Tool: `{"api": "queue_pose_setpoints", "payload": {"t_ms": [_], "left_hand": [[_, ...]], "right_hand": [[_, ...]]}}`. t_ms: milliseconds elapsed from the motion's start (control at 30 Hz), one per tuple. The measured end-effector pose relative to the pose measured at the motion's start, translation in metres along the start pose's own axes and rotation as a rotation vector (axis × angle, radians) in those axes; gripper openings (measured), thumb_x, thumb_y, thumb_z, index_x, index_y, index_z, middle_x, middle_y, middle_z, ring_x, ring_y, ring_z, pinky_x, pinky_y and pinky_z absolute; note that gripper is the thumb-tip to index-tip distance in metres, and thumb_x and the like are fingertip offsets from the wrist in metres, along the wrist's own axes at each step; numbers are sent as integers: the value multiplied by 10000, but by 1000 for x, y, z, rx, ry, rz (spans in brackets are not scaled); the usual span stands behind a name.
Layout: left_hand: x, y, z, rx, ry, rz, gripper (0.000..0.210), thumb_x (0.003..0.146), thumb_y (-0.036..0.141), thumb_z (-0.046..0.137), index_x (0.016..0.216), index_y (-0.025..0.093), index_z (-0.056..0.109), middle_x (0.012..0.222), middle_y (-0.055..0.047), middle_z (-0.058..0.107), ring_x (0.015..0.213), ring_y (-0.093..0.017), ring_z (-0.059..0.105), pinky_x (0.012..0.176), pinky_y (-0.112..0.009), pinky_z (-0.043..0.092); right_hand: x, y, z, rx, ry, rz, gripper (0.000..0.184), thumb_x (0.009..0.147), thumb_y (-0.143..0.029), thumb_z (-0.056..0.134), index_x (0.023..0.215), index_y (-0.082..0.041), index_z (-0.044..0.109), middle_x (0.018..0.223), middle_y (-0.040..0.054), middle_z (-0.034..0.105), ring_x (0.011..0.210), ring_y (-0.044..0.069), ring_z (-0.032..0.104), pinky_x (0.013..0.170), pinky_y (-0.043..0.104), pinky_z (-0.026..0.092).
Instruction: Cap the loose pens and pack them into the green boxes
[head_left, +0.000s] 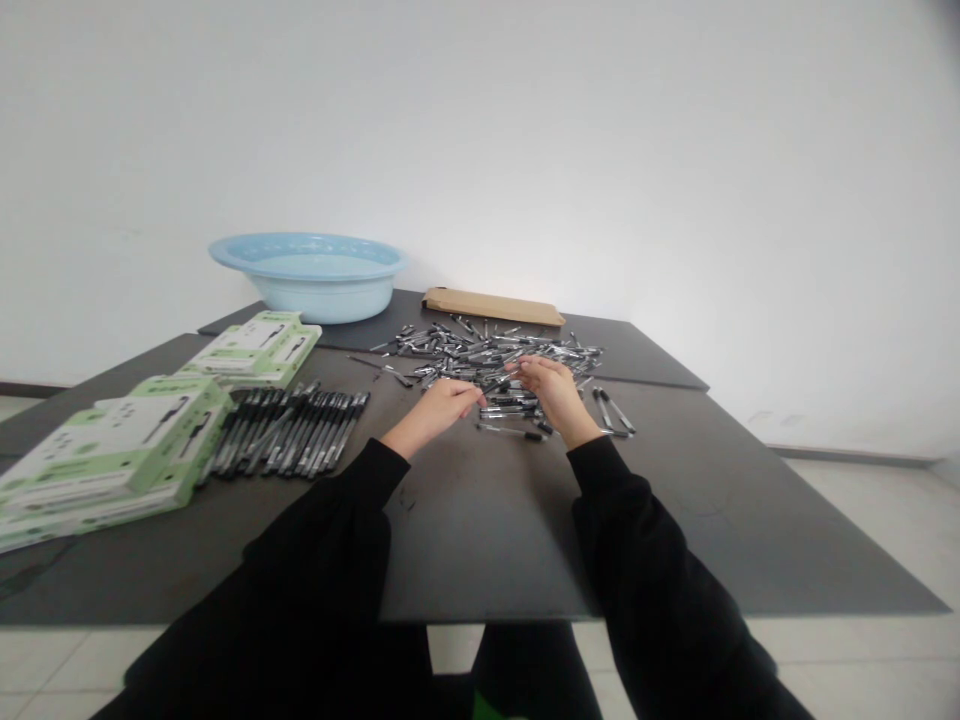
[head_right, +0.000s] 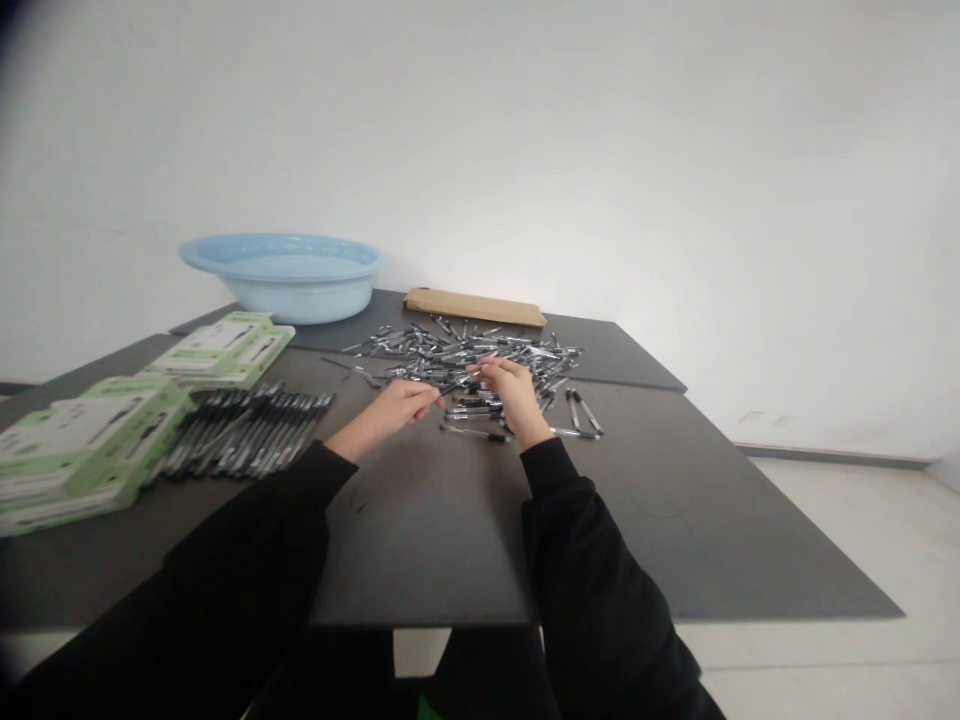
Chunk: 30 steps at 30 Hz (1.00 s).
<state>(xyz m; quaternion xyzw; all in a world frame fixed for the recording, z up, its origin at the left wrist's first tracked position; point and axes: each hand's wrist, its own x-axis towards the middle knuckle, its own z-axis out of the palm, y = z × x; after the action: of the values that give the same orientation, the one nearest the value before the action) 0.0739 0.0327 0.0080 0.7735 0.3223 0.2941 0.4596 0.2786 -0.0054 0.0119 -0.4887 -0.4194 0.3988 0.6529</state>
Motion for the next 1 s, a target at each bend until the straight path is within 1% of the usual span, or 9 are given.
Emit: {"api": "queue_pose_setpoints", "payload": {"t_ms": [100,267,367,467,600,767,867,1000], "left_hand": [[-1,1,0,-3,0,-8,373,821,440,482,745,148,702,506,46,436,472,-105,397,500,-248,304],[-1,2,0,17,1,-3,358,828,408,480,748,143,707,500,43,432,474,-107,395,491,-241,294],[-2,4,0,44,0,10,364,838,396,472,792,135,722,510,45,431,476,-109,388,498,-242,290],[-3,6,-1,93,28,50,387,853,410,468,836,130,735,522,42,436,497,-117,388,517,-247,292],[-5,9,-2,127,47,92,388,859,411,467,801,134,732,525,33,447,535,-127,392,538,-249,290],[-6,8,-3,116,81,113,382,848,413,477,794,134,731,511,41,405,537,-123,370,544,-251,269],[-6,4,-3,99,85,101,403,840,444,482,795,131,732,511,46,386,519,-115,346,534,-256,249],[-6,2,0,-2,88,78,435,833,492,483,815,129,722,495,55,364,488,-105,314,517,-254,238]], "right_hand": [[0,1,1,-32,-28,9,243,665,-362,725,835,-193,684,911,81,783,834,217,716,740,326,511],[-2,3,6,-26,-69,33,257,633,-364,750,819,-193,700,877,78,785,777,207,701,737,331,513],[-4,6,12,-36,-75,37,276,626,-372,773,817,-184,707,860,78,784,744,195,685,751,337,511],[-8,7,17,-27,-74,-19,305,646,-400,782,844,-180,710,854,75,779,742,186,679,797,351,518],[-11,4,20,-23,-106,-73,320,665,-422,782,866,-183,708,880,69,776,715,168,666,816,351,523],[-15,-2,20,-24,-99,-66,327,657,-426,789,859,-182,708,903,76,776,691,159,653,792,344,520],[-17,-5,23,-36,-111,-86,323,662,-433,782,855,-188,698,911,74,775,698,159,652,793,345,520],[-20,-9,27,-59,-107,-124,317,674,-450,767,849,-205,668,897,68,772,729,172,664,820,361,524]]}}
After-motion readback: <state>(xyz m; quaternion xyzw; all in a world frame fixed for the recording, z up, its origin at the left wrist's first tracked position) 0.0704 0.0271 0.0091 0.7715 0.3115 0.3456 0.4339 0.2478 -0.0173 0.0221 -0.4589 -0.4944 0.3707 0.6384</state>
